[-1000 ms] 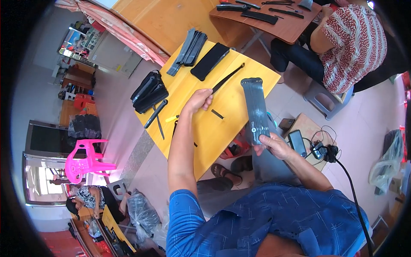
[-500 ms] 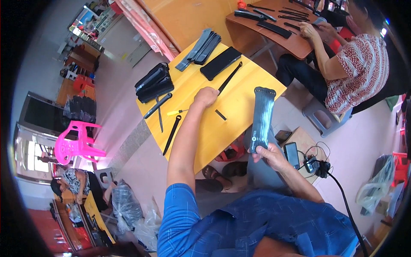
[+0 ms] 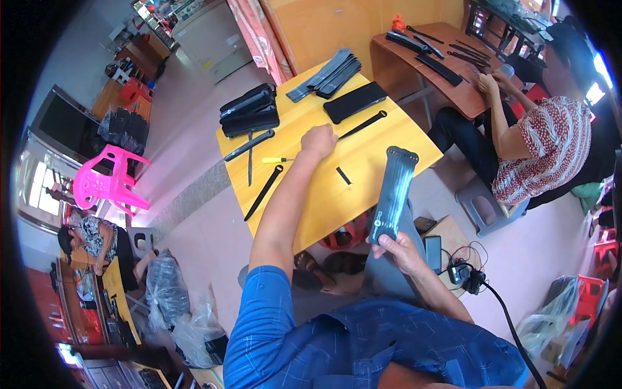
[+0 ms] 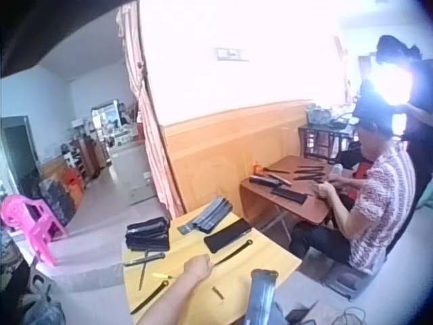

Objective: Assembling plastic buckles and fasteners onto textile fabric straps.

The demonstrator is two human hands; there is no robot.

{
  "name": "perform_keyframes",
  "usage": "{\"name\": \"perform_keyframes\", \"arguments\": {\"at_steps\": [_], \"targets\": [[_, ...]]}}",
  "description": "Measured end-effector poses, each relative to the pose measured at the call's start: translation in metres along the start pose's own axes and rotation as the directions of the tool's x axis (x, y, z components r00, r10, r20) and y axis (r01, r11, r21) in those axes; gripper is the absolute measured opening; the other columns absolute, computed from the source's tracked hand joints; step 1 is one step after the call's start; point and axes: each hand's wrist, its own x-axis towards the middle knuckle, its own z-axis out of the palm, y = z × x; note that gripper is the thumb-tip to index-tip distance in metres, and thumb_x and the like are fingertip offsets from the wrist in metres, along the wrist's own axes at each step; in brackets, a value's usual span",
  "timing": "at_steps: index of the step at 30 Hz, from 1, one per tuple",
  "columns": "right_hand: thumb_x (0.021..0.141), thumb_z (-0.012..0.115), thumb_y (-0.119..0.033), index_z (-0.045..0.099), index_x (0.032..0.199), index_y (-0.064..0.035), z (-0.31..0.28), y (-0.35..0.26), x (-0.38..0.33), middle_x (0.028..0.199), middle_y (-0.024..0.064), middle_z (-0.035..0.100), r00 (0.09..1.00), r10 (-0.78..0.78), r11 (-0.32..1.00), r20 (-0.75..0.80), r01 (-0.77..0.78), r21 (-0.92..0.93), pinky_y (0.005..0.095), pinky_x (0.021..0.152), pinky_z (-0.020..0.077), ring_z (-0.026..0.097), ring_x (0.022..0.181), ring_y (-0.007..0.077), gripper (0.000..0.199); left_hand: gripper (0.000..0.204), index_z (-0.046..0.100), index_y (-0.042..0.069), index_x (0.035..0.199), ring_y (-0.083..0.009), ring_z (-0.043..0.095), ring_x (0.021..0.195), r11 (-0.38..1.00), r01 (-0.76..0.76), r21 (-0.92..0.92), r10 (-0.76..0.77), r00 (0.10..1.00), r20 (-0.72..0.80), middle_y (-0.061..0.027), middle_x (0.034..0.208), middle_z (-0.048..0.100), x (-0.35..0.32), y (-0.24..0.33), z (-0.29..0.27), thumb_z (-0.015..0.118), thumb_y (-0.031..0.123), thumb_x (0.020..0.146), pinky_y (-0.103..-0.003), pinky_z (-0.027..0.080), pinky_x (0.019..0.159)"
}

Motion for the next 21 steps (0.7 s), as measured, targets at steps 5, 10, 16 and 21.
{"name": "perform_keyframes", "arguments": {"at_steps": [5,10,16,21], "targets": [[0.104,0.057,-0.037,0.064,0.107,-0.0047,0.006,0.009,0.012,0.09,0.0023,0.066,0.997,-0.002,1.0,-0.073,0.003,0.01,0.0285,0.073,0.0533,0.063,0.078,0.0119,0.033,0.02,0.069,0.006,0.092,-0.0327,0.068,0.072,0.885,-0.265,-0.382,0.143,0.937,-0.318,-0.0125,0.077,0.07,-0.072,0.013,-0.004,0.068,0.026,0.09,-0.041,0.053,0.068],[0.104,0.059,-0.035,0.064,0.107,-0.0053,0.023,0.004,0.029,0.089,0.0013,0.066,0.995,-0.031,0.999,-0.096,0.035,0.033,0.0265,0.07,0.0519,0.062,0.076,0.0106,0.031,0.015,0.07,0.004,0.093,-0.0219,0.068,0.065,0.696,-0.327,-0.64,0.15,0.937,-0.315,-0.0098,0.075,0.069,-0.215,0.043,-0.031,0.073,0.016,0.086,-0.033,0.052,0.06],[0.103,0.062,-0.03,0.069,0.109,-0.0049,0.052,0.007,0.028,0.088,-0.0015,0.067,0.992,-0.114,0.993,-0.051,0.112,-0.042,0.0232,0.07,0.0507,0.059,0.076,0.0064,0.027,0.018,0.072,0.006,0.1,-0.0202,0.068,0.064,0.753,-0.301,-0.585,0.024,0.901,-0.433,-0.0092,0.082,0.071,-0.29,0.048,-0.007,0.074,0.014,0.084,-0.032,0.053,0.06],[0.103,0.062,-0.03,0.071,0.108,-0.0049,0.065,0.008,0.018,0.087,-0.004,0.067,0.994,-0.103,0.993,-0.031,0.101,-0.065,0.0226,0.071,0.0513,0.058,0.076,0.0047,0.027,0.02,0.073,0.005,0.102,-0.0189,0.067,0.063,0.773,-0.334,-0.54,0.049,0.879,-0.475,-0.01,0.084,0.072,-0.313,0.042,-0.01,0.075,0.011,0.083,-0.031,0.053,0.058]]}}
